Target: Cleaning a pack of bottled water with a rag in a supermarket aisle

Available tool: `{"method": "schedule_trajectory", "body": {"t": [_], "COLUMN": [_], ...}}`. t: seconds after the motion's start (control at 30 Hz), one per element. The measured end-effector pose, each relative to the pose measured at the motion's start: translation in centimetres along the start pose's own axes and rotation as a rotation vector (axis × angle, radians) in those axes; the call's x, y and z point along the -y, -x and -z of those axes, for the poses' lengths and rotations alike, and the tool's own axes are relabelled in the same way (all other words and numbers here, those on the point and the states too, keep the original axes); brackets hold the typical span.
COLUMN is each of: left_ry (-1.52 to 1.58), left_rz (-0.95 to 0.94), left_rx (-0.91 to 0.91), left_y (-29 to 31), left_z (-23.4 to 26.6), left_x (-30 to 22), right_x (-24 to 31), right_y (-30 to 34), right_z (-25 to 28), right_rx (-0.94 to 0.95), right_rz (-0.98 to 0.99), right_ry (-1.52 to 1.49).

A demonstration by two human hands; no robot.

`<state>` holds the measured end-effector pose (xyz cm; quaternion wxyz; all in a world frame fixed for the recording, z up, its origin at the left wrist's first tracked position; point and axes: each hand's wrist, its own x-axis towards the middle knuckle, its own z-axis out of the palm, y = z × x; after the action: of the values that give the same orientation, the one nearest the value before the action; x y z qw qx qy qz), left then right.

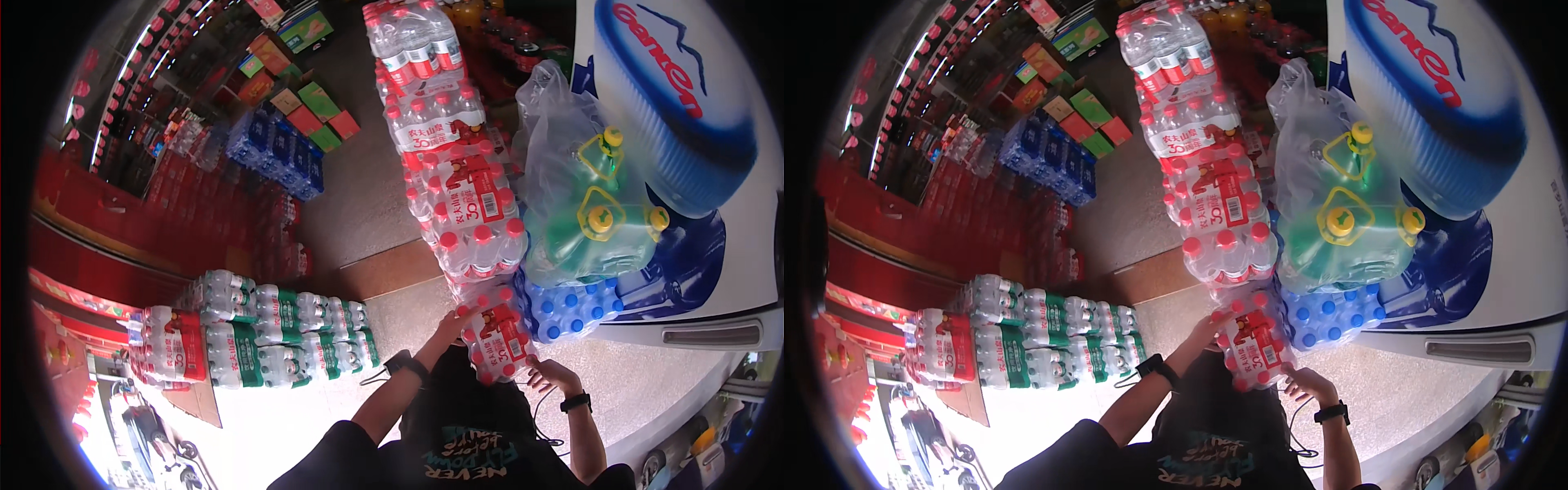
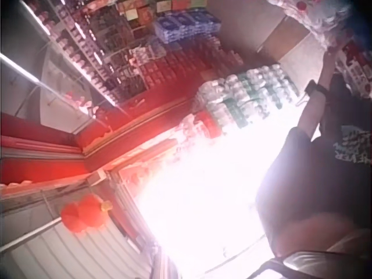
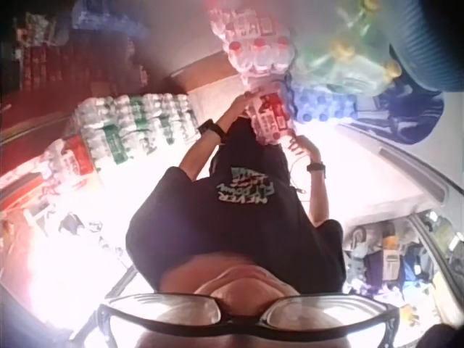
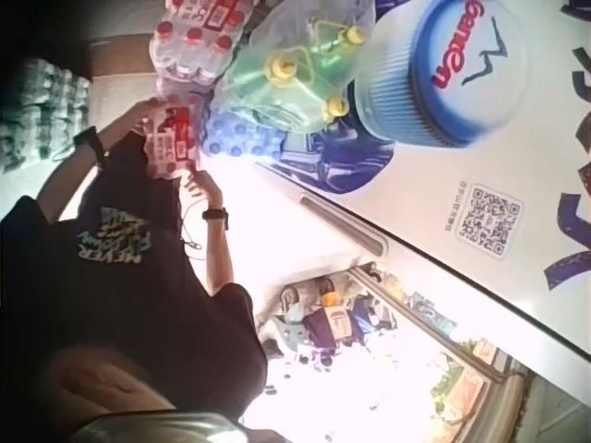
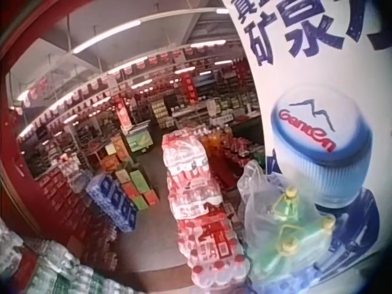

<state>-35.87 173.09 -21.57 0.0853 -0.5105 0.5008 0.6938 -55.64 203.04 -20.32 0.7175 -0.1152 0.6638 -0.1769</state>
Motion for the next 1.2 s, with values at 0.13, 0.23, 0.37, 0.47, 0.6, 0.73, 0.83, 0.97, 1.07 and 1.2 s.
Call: {"method": "schedule_trajectory", "body": {"t": [0.13,0.23,0.37,0.47,0.6,0.73,0.83,0.97,1.07,1.2], "left_ry": [-0.005,-0.016,0.049,-0.041,0.032,0.234,0.162,0.297,0.224,0.15], "left_rz": [-0.052,-0.022,-0.011,0.06,-0.011,0.109,0.146,-0.033,0.148,0.001], "left_rx": [-0.002,0.026,0.244,0.354,0.437,0.295,0.137,0.155,0.005,0.017], "left_y": [0.3,0.4,0.0,-1.1,-4.2,-6.0,-9.5,-11.3,-15.9,-23.0], "left_z": [-0.6,0.9,4.8,9.4,19.3,27.8,36.8,43.2,48.3,54.7], "left_x": [0.6,1.9,4.2,4.6,10.1,12.3,18.0,13.0,13.4,7.1], "right_x": [-0.4,-0.9,-3.4,-4.9,-8.3,3.1,17.0,32.7,43.7,54.7], "right_y": [0.1,-0.2,-0.2,0.9,1.4,0.8,-3.5,-8.5,-13.1,-19.9], "right_z": [-0.9,-2.1,-3.9,-5.3,-10.1,-13.3,-14.2,-13.5,-14.3,-14.9], "right_rx": [-0.043,-0.157,-0.148,-0.116,-0.217,-0.312,-0.252,-0.301,-0.211,-0.175], "right_rz": [0.024,0.065,0.075,0.029,-0.126,-0.285,-0.166,-0.044,0.04,0.073], "right_ry": [-0.053,-0.062,-0.105,-0.152,-0.163,-0.169,-0.048,0.059,0.144,0.215]}}
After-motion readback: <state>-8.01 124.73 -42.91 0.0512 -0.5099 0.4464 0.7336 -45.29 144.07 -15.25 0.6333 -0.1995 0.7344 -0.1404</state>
